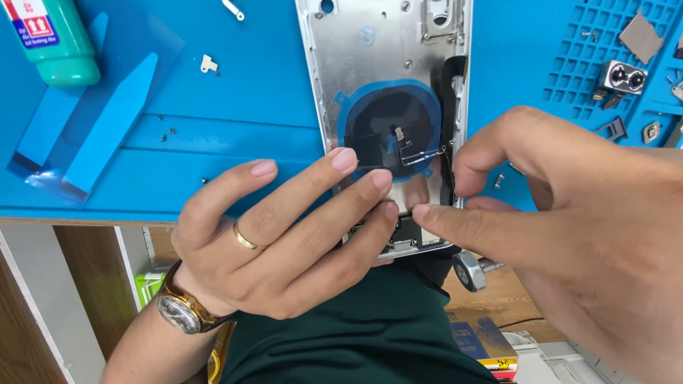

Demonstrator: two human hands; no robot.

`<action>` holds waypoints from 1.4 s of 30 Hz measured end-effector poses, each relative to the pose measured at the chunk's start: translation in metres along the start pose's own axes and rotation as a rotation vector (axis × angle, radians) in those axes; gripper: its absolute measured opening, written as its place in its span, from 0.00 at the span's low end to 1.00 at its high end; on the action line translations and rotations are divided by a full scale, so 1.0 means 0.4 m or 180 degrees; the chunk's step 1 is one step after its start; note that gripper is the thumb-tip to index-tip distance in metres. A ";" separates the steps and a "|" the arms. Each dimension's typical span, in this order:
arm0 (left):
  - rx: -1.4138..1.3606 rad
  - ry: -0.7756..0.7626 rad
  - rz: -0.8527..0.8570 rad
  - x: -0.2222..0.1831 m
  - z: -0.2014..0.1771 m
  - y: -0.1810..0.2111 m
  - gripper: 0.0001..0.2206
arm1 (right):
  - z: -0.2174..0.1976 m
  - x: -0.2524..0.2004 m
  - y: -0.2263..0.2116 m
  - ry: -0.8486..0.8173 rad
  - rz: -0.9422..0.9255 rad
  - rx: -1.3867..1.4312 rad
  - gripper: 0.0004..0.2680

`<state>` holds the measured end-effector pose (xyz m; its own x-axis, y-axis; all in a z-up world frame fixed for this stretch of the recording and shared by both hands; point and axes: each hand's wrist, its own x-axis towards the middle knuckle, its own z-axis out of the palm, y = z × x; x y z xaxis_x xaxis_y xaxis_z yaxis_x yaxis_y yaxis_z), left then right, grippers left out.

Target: A person is seen repairing a smartphone, using a precision screwdriver to work on internal components like ribbon cables and screws on a blue anti-static mat.

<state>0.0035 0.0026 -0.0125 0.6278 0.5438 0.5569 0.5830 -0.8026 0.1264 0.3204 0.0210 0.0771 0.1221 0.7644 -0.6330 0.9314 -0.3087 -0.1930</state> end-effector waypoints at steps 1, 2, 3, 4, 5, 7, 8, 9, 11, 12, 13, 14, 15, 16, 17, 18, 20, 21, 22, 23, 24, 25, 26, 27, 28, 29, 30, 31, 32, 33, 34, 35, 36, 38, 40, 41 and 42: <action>0.0000 -0.0001 0.0012 0.003 0.000 -0.001 0.08 | 0.022 0.008 -0.068 0.0003 0.0017 0.0010 0.11; -0.0020 -0.0026 -0.0003 0.007 0.000 -0.001 0.09 | 0.051 0.006 -0.137 -0.0004 0.0036 0.0015 0.11; -0.0041 -0.0052 -0.0018 0.009 0.000 -0.002 0.10 | 0.086 -0.010 -0.209 -0.0012 0.0056 0.0020 0.11; -0.0039 -0.0056 -0.0013 0.011 0.001 -0.001 0.10 | 0.084 -0.007 -0.204 -0.0011 0.0055 0.0027 0.11; -0.0074 -0.0069 -0.0046 0.012 0.001 -0.001 0.10 | 0.082 -0.005 -0.199 -0.0135 0.0269 -0.0349 0.12; -0.0098 -0.0084 -0.0077 0.016 0.003 0.001 0.10 | 0.075 0.009 -0.200 -0.0242 0.0476 -0.0707 0.13; -0.0156 -0.0030 -0.0154 0.019 0.004 0.004 0.08 | 0.071 0.016 -0.207 -0.0285 0.0322 -0.0737 0.13; -0.0214 0.0025 -0.0231 0.023 0.005 0.006 0.08 | 0.067 0.022 -0.215 -0.0327 0.0168 -0.0766 0.13; -0.0199 -0.0026 -0.0207 0.025 0.005 0.003 0.06 | 0.062 0.038 -0.220 -0.0409 -0.0138 -0.0816 0.13; -0.0195 -0.0072 -0.0182 0.028 0.005 0.001 0.06 | 0.059 0.045 -0.222 -0.0447 -0.0288 -0.0837 0.13; -0.0191 -0.0078 -0.0176 0.028 0.004 0.001 0.06 | 0.059 0.046 -0.216 -0.0484 -0.0438 -0.0857 0.13; -0.0188 -0.0140 -0.0188 0.028 0.004 0.001 0.06 | 0.060 0.046 -0.209 -0.0515 -0.0588 -0.0876 0.13; -0.0184 -0.0203 -0.0200 0.028 0.004 0.001 0.07 | 0.060 0.046 -0.203 -0.0546 -0.0738 -0.0894 0.13; -0.0181 -0.0206 -0.0197 0.027 0.006 -0.001 0.07 | 0.057 0.058 -0.186 -0.0579 -0.0888 -0.0914 0.13; -0.0163 -0.0198 -0.0145 0.026 0.008 -0.004 0.08 | 0.053 0.069 -0.170 -0.0612 -0.1039 -0.0933 0.13; -0.0139 -0.0190 -0.0091 0.024 0.011 -0.006 0.10 | 0.050 0.080 -0.152 -0.0639 -0.1194 -0.0950 0.13; -0.0132 -0.0224 -0.0086 0.024 0.011 -0.009 0.09 | 0.034 0.092 -0.171 -0.0699 -0.1503 -0.0980 0.13; -0.0136 -0.0254 -0.0085 0.024 0.012 -0.011 0.08 | 0.027 0.098 -0.181 -0.0732 -0.1656 -0.0994 0.13; -0.0141 -0.0266 -0.0084 0.026 0.010 -0.011 0.08 | 0.025 0.092 -0.181 -0.0770 -0.1804 -0.1002 0.13; -0.0199 -0.0330 -0.0133 0.027 0.009 -0.012 0.09 | 0.023 0.086 -0.182 -0.0805 -0.1952 -0.1009 0.14; -0.0261 -0.0395 -0.0184 0.028 0.008 -0.013 0.10 | 0.022 0.080 -0.182 -0.0846 -0.2098 -0.1014 0.14; -0.0270 -0.0409 -0.0186 0.031 0.006 -0.016 0.10 | 0.028 0.084 -0.195 -0.0885 -0.2244 -0.1018 0.14; -0.0283 -0.0476 -0.0231 0.032 0.005 -0.018 0.09 | 0.034 0.088 -0.209 -0.0924 -0.2398 -0.1031 0.14; -0.0296 -0.0542 -0.0275 0.034 0.003 -0.021 0.09 | 0.041 0.093 -0.222 -0.0964 -0.2552 -0.1042 0.15; -0.0294 -0.0554 -0.0292 0.031 0.005 -0.029 0.09 | 0.128 0.085 -0.066 -0.1005 -0.2714 -0.1051 0.15; -0.0270 -0.0564 -0.0208 0.029 0.007 -0.036 0.10 | 0.172 0.049 0.087 -0.1045 -0.2876 -0.1057 0.15; -0.0258 -0.0574 -0.0117 0.026 0.010 -0.042 0.11 | 0.170 -0.011 0.227 -0.1085 -0.3027 -0.1058 0.16; -0.0266 -0.0587 -0.0127 0.020 0.012 -0.044 0.11 | 0.172 -0.020 0.174 -0.1102 -0.3029 -0.1050 0.16; -0.0186 -0.0652 -0.0021 0.014 0.015 -0.047 0.12 | 0.175 -0.030 0.123 -0.0416 -0.2725 -0.0808 0.13; -0.0107 -0.0716 0.0086 0.007 0.016 -0.049 0.14 | 0.178 -0.042 0.071 0.0257 -0.2391 -0.0568 0.10; -0.0109 -0.0735 0.0071 0.009 0.016 -0.048 0.14 | 0.176 -0.019 0.073 0.0237 -0.2400 -0.0558 0.10; -0.0136 -0.0801 0.0027 0.011 0.015 -0.047 0.14 | 0.174 0.003 0.073 0.0308 -0.3245 -0.0890 0.13; -0.0157 -0.0862 -0.0014 0.013 0.013 -0.048 0.13 | 0.173 0.025 0.073 0.0393 -0.4091 -0.1224 0.18; -0.0149 -0.0838 -0.0013 0.011 0.017 -0.052 0.13 | 0.185 0.033 0.105 0.0335 -0.4494 -0.1627 0.20; -0.0136 -0.0809 -0.0010 0.006 0.016 -0.054 0.13 | 0.196 0.042 0.127 0.0284 -0.4890 -0.2046 0.22; -0.0115 -0.0821 0.0024 0.003 0.015 -0.054 0.14 | 0.201 0.048 0.134 0.0382 -0.5078 -0.2112 0.21; -0.0096 -0.0826 0.0060 0.000 0.014 -0.054 0.15 | 0.205 0.053 0.140 0.0484 -0.5262 -0.2184 0.21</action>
<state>-0.0063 0.0214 -0.0201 0.7520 0.5702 0.3306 0.5567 -0.8181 0.1445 0.3471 -0.0266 -0.0086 -0.9970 0.0578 -0.0513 0.0649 0.9864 -0.1508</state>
